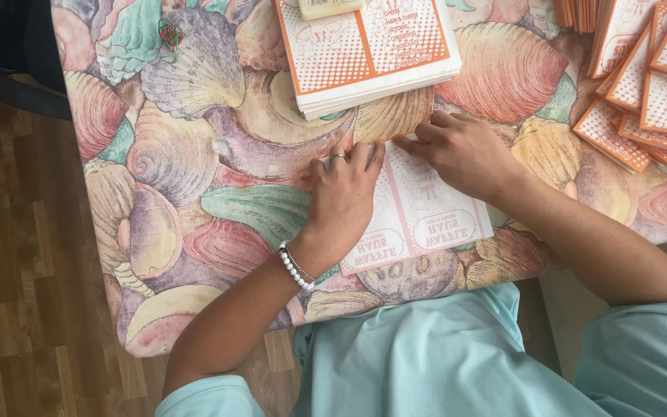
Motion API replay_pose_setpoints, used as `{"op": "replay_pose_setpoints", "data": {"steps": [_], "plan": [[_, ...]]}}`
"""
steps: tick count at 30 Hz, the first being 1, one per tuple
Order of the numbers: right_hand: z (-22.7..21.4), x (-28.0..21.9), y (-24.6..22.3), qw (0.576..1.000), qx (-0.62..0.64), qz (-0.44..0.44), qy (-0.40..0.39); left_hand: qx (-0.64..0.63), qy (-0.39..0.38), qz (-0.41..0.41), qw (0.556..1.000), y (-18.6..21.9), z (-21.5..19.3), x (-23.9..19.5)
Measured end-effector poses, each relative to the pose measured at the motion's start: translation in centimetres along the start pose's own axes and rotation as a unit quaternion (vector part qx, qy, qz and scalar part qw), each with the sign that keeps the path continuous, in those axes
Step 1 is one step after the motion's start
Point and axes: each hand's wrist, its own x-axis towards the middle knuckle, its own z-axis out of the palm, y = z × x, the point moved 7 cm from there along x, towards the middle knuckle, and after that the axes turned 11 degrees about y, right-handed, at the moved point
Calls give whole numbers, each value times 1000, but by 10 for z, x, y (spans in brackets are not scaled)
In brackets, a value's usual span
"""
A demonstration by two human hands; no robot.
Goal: Folding and creasing paper bags on a table at a steady pace.
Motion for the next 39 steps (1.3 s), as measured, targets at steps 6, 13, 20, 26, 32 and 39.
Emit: {"op": "replay_pose_setpoints", "data": {"steps": [6, 13, 20, 26, 32, 39], "plan": [[-3, 3, -1, 1000, -5, -5, -8, 25, -10, 12, 1000, 11, 14, -4], [1, -19, 17, 999, 37, -12, 34, -19, 11, 1, 1000, 13, 42, -4], [-5, -7, 16, 1000, -4, -15, -1, -21, 35, 17, 999, 8, 20, 0], [-5, -4, 17, 1000, -1, 4, -7, -17, 30, 25, 999, 11, 22, 1], [-9, -7, 18, 1000, 13, 2, -3, -20, 7, 13, 1000, 13, 26, 3], [-7, -15, 24, 1000, 4, -15, -4, 1, 8, 32, 999, 18, 36, 5]]}}
